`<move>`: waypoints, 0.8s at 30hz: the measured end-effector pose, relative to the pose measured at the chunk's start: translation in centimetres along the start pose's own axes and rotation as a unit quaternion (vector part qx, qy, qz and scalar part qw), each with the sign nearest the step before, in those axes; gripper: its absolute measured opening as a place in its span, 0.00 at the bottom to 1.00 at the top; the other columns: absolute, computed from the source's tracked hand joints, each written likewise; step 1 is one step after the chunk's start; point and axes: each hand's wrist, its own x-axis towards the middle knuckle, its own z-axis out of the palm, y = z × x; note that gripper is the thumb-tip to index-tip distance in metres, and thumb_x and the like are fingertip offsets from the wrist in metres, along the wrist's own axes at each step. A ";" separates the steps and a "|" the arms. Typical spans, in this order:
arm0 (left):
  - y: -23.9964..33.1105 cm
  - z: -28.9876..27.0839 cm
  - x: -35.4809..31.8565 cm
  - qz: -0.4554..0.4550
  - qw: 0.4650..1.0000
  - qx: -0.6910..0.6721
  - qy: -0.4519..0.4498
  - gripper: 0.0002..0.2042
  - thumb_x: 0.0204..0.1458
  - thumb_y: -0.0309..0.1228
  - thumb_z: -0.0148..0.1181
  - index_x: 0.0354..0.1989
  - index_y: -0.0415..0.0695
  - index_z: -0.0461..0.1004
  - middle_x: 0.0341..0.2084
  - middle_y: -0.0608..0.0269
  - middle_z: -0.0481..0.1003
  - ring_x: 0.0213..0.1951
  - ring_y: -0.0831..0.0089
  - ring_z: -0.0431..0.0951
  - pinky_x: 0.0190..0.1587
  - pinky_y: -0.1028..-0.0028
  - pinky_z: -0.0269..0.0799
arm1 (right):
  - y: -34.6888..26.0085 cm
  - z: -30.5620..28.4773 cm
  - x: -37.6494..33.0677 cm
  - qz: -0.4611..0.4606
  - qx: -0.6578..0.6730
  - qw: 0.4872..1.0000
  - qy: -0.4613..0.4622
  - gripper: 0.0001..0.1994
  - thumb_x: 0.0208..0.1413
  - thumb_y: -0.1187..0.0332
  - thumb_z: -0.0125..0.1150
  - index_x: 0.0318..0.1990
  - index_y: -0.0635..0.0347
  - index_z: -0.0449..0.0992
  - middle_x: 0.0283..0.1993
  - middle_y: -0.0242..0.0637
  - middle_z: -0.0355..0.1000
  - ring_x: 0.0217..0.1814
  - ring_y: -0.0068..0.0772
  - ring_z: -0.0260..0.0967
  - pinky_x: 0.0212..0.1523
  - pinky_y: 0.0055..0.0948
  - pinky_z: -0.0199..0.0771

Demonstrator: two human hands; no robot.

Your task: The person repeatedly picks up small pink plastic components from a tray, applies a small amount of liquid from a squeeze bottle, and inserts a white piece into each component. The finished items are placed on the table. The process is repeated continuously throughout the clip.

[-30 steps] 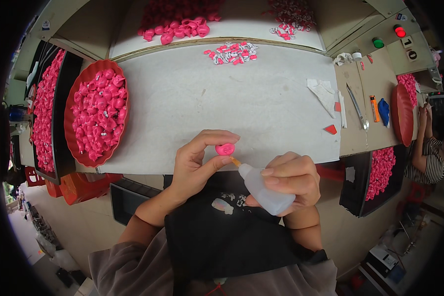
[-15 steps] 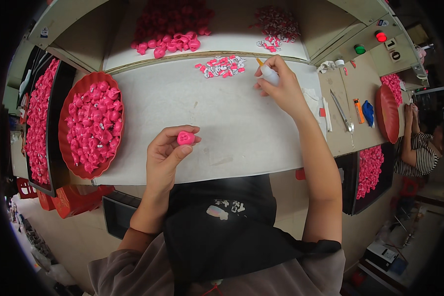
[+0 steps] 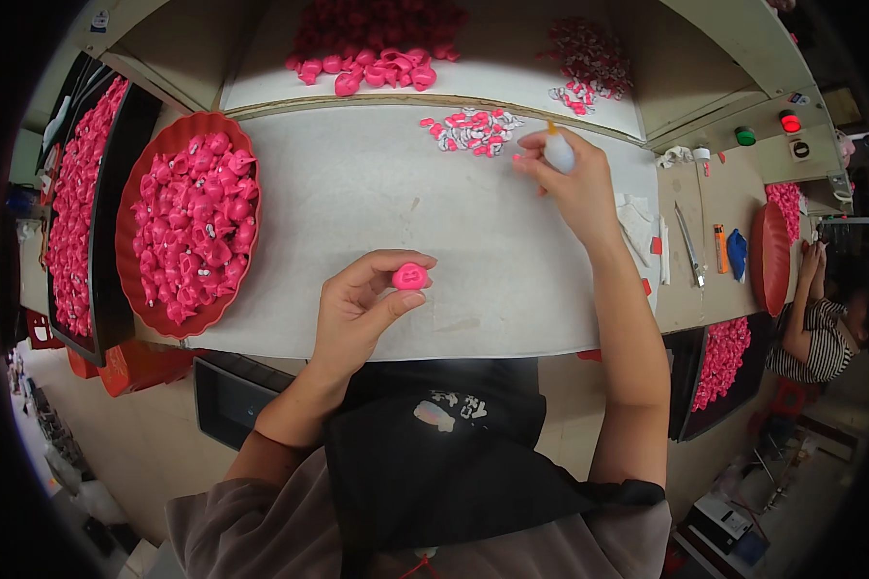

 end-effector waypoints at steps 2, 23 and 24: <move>0.1 0.2 0.0 0.018 0.999 0.050 0.001 0.12 0.44 0.19 0.59 0.39 0.35 0.71 0.39 0.58 0.73 0.40 0.72 0.72 0.46 0.74 0.66 | -1.1 -0.2 -2.7 0.016 0.111 0.993 -0.028 0.05 0.43 0.77 0.62 0.30 0.65 0.74 0.30 0.35 0.71 0.28 0.20 0.66 0.25 0.17 0.67; 1.1 2.8 -1.3 -0.062 0.995 -0.049 -0.067 0.12 0.43 0.20 0.60 0.38 0.36 0.72 0.34 0.61 0.74 0.37 0.74 0.74 0.42 0.76 0.69 | -3.7 2.2 -11.5 -0.233 0.075 0.966 -0.088 0.12 0.35 0.78 0.67 0.32 0.59 0.77 0.37 0.36 0.65 0.33 0.27 0.67 0.32 0.23 0.69; 1.5 3.0 -1.3 -0.101 0.988 -0.093 -0.067 0.12 0.44 0.20 0.59 0.39 0.36 0.72 0.34 0.61 0.74 0.38 0.75 0.74 0.43 0.76 0.69 | -3.7 2.2 -11.6 -0.233 0.074 0.966 -0.089 0.13 0.35 0.78 0.67 0.33 0.59 0.77 0.37 0.36 0.65 0.33 0.27 0.67 0.32 0.23 0.69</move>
